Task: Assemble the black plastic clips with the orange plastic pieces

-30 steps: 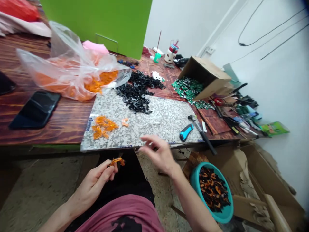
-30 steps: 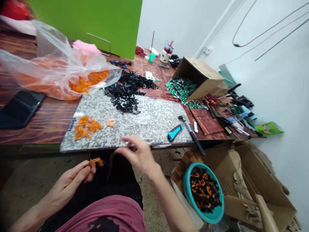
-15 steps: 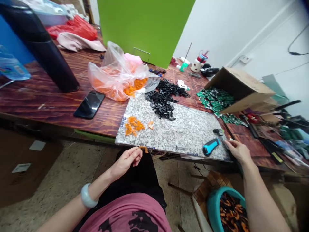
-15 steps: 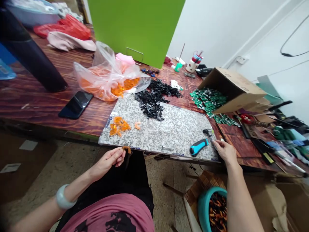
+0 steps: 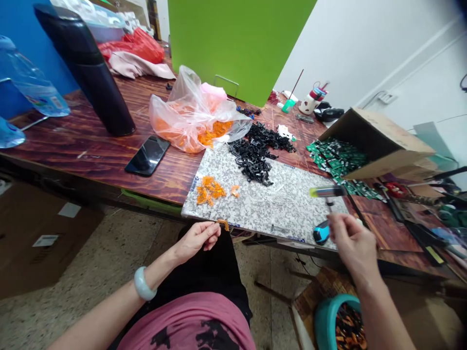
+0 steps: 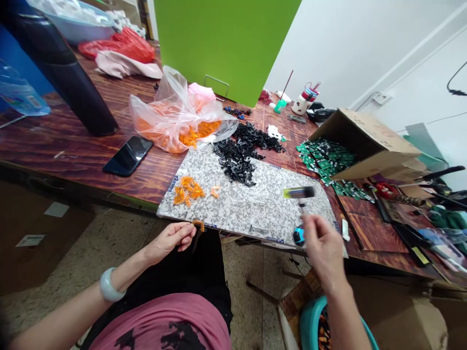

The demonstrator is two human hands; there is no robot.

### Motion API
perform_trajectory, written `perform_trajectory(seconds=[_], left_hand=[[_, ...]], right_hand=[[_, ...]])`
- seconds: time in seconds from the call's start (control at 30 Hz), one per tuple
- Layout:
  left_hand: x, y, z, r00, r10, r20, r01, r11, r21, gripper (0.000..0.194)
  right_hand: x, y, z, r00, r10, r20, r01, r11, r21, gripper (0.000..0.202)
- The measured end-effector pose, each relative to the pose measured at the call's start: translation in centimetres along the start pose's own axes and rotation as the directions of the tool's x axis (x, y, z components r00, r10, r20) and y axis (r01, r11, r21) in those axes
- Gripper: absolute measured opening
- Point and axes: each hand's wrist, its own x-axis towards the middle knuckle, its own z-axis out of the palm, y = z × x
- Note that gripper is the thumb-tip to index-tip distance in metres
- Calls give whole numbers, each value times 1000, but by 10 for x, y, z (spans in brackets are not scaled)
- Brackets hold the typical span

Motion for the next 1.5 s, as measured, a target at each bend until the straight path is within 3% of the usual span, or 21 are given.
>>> perform_trajectory(seconds=[0.07,0.13,0.23,0.43,0.57,0.7,0.77,0.97,1.1,1.23,1.3,1.43,1.5], left_hand=[[0,-1,-1,1000,-6,3,6,1000,3,38],[1,-1,-2,1000,-14,10,13,1000,6,37],[1,-2,-3,1000,-16,12,16,1000,8,36],[1,-1,-1,1000,-1,7,1,1000,0,36],[1,-2,-1,1000,4,2,-4,1000,-10,36],[1,-2,-1,1000,-4,3,4,1000,-17,37],[0,-2,-1,1000,-6,1,6,1000,-19,37],[0,1,1,1000,-6,-2,6,1000,-13,37],[0,1,1,1000,-10,-2,10,1000,-19,37],[0,0,1,1000,-14,-3,14,999,-28,37],[0,1,1,1000,-16,2,16,1000,-26,36],[-1,2,0,1000,-13,13,13,1000,-4,34],[0,2,-1,1000,-6,22,6,1000,13,34]], right_hand=[[-24,-45,15,980,-108,168,91,990,103,22],[-43,-80,32,949,-216,229,177,968,180,16],[-59,-104,55,907,-301,294,240,944,227,14],[-66,-98,88,874,-339,349,294,940,174,18],[-62,-104,79,879,-338,338,295,940,173,15],[-62,-118,53,910,-394,127,357,903,240,8],[-65,-118,52,902,-430,43,408,879,247,12],[-65,-102,86,892,-373,255,333,924,189,15],[-54,-115,68,917,-376,129,339,909,244,14],[-53,-128,54,908,-417,-53,414,866,280,19],[-58,-125,65,902,-431,20,409,868,281,18],[-62,-114,95,864,-417,281,369,905,210,18],[-57,-110,94,897,-352,269,305,931,200,21]])
